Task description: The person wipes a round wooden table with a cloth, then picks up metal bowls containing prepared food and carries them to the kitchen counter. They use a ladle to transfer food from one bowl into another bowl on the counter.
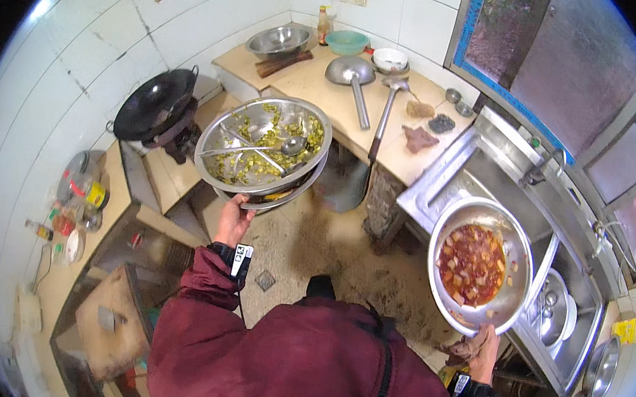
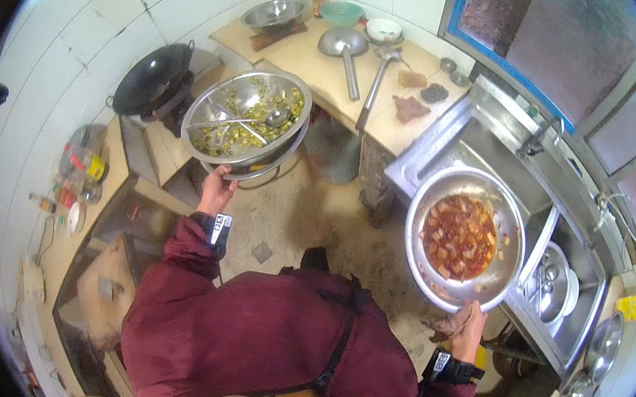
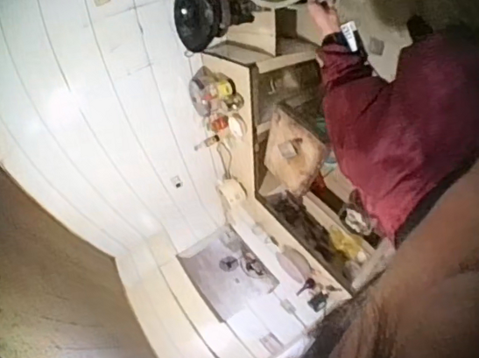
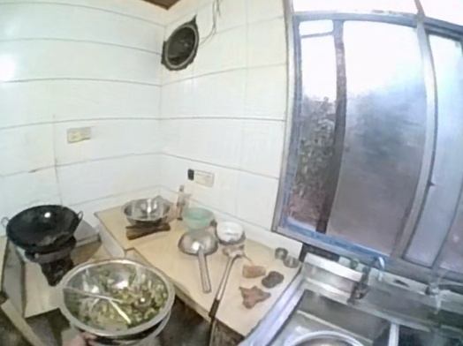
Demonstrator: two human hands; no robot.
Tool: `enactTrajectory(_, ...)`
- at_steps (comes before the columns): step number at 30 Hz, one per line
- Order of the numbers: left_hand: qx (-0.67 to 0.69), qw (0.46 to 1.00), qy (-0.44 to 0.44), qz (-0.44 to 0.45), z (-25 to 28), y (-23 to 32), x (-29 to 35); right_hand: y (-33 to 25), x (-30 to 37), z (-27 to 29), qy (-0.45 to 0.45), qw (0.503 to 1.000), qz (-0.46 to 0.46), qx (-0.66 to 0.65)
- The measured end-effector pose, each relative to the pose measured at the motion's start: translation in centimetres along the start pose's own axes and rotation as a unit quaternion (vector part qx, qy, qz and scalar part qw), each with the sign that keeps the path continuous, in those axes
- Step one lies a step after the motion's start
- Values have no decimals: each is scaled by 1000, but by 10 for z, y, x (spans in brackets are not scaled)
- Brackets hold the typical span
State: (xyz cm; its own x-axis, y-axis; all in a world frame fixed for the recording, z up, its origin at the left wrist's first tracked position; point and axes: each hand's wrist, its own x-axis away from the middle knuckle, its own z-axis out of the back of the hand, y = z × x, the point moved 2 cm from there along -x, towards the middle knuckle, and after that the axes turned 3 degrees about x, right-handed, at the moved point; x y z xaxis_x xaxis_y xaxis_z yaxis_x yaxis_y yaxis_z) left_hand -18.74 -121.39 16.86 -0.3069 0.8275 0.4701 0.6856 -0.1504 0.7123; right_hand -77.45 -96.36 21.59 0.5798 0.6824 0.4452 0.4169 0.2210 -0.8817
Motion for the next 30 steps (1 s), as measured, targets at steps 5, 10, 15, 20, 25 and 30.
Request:
enactTrajectory(5,-1,1000,2,8,-40,-7,-99,7,-2,-20,21,994,76,77)
enactTrajectory(10,2,1000,-1,-11,-63,-18,-188,16,2,-33,53,998,-33,0)
enactTrajectory(15,23,1000,15,4,-82,-17,-261,6,13,-57,98,993,-64,-28)
enactTrajectory(20,41,999,-8,-12,-93,-18,-307,-7,28,-80,90,993,-79,1)
enactTrajectory(25,27,998,-53,-5,-106,-6,-332,-8,41,-97,233,971,-56,0)
enactTrajectory(30,-77,997,-26,-7,-121,5,-322,-9,48,-109,234,969,-78,5)
